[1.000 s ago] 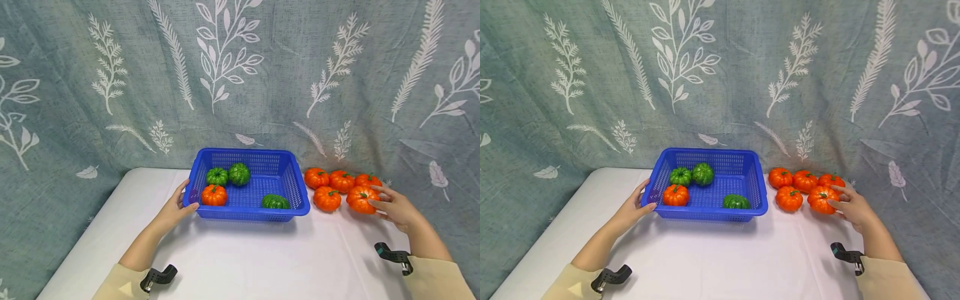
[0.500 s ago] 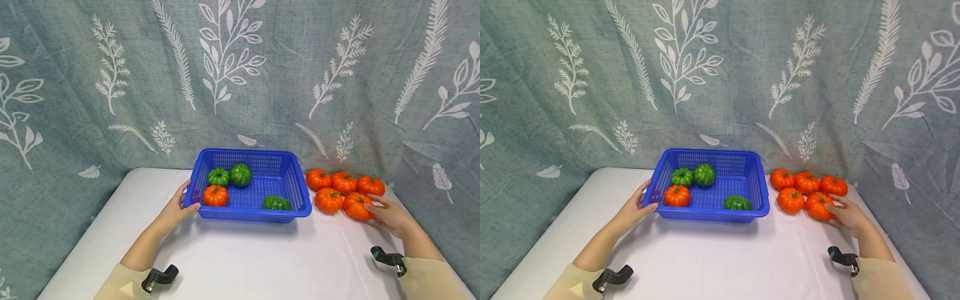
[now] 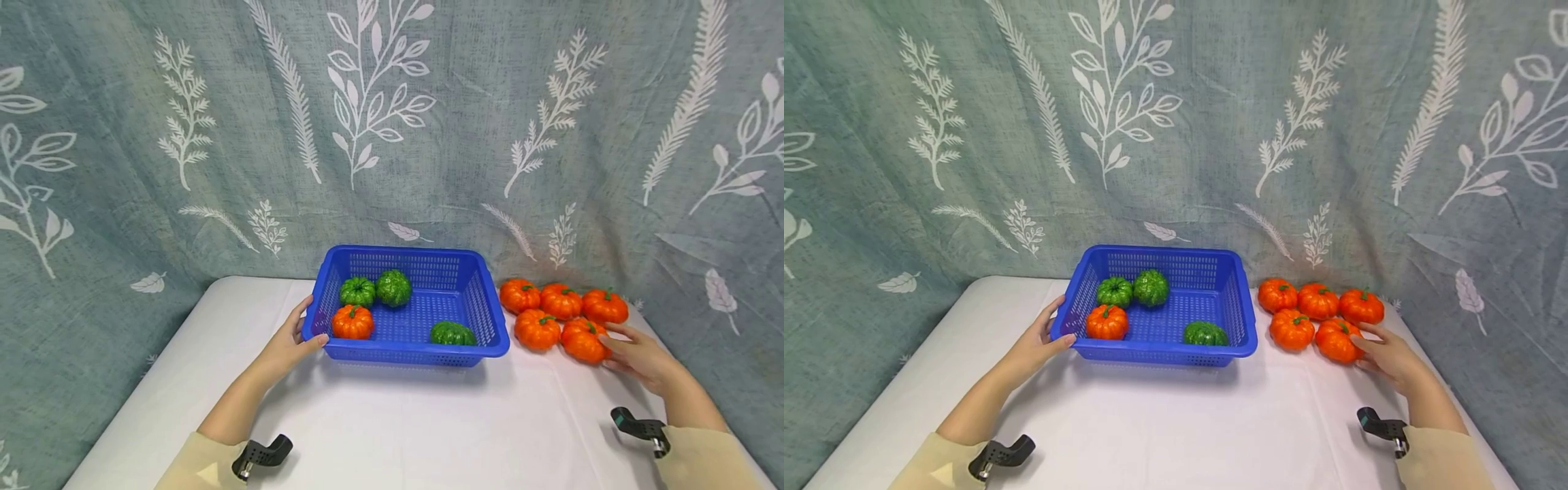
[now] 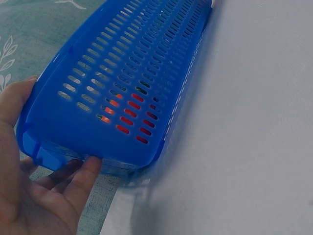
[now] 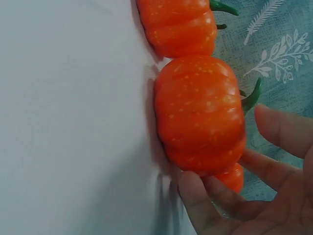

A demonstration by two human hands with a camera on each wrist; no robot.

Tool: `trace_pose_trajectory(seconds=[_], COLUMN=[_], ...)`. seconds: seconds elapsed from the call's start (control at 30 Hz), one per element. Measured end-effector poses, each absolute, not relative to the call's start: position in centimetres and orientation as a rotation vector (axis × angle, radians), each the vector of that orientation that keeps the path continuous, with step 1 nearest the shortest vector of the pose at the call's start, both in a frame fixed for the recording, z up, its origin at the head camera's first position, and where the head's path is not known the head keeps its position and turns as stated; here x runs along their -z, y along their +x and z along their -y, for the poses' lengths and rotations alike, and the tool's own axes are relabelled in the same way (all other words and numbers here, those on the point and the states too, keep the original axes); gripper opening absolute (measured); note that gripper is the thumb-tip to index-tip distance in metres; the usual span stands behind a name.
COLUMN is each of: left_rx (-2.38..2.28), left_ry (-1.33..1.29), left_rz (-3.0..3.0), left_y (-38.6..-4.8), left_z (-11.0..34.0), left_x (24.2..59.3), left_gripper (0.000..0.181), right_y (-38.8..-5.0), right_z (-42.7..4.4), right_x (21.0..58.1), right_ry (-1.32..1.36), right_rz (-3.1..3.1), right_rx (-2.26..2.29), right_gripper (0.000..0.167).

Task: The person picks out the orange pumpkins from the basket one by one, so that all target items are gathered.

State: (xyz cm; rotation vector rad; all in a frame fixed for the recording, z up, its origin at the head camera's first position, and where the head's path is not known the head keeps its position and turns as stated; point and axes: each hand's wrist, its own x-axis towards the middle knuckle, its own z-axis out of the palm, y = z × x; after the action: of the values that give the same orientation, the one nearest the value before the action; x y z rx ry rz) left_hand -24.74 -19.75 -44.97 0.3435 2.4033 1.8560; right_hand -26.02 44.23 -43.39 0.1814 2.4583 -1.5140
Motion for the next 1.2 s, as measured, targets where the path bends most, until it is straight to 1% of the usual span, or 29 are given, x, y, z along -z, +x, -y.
trace_pose_trajectory(seconds=[0.27,0.57,0.9,1.2], left_rx=[-1.860,-1.878,-1.877,-1.883], left_ry=[0.343,0.359,0.368,0.358], left_rz=[-2.402,-2.375,-2.384,-2.366], left_y=[-25.0,-25.1,-25.0,-25.0], left_z=[19.8,19.8,19.9,19.9], left_x=[45.3,45.5,45.4,45.4], left_gripper=[0.088,0.088,0.089,0.088], right_y=[-25.7,-26.0,-26.6,-26.7], right_z=[-43.9,-43.5,-42.9,-43.0], right_x=[42.9,43.8,43.8,44.0], right_ry=[0.207,0.222,0.287,0.294], right_rz=[-2.504,-2.594,-2.615,-2.612], right_rx=[1.449,1.516,1.513,1.520], right_gripper=[0.085,0.073,0.076,0.075])
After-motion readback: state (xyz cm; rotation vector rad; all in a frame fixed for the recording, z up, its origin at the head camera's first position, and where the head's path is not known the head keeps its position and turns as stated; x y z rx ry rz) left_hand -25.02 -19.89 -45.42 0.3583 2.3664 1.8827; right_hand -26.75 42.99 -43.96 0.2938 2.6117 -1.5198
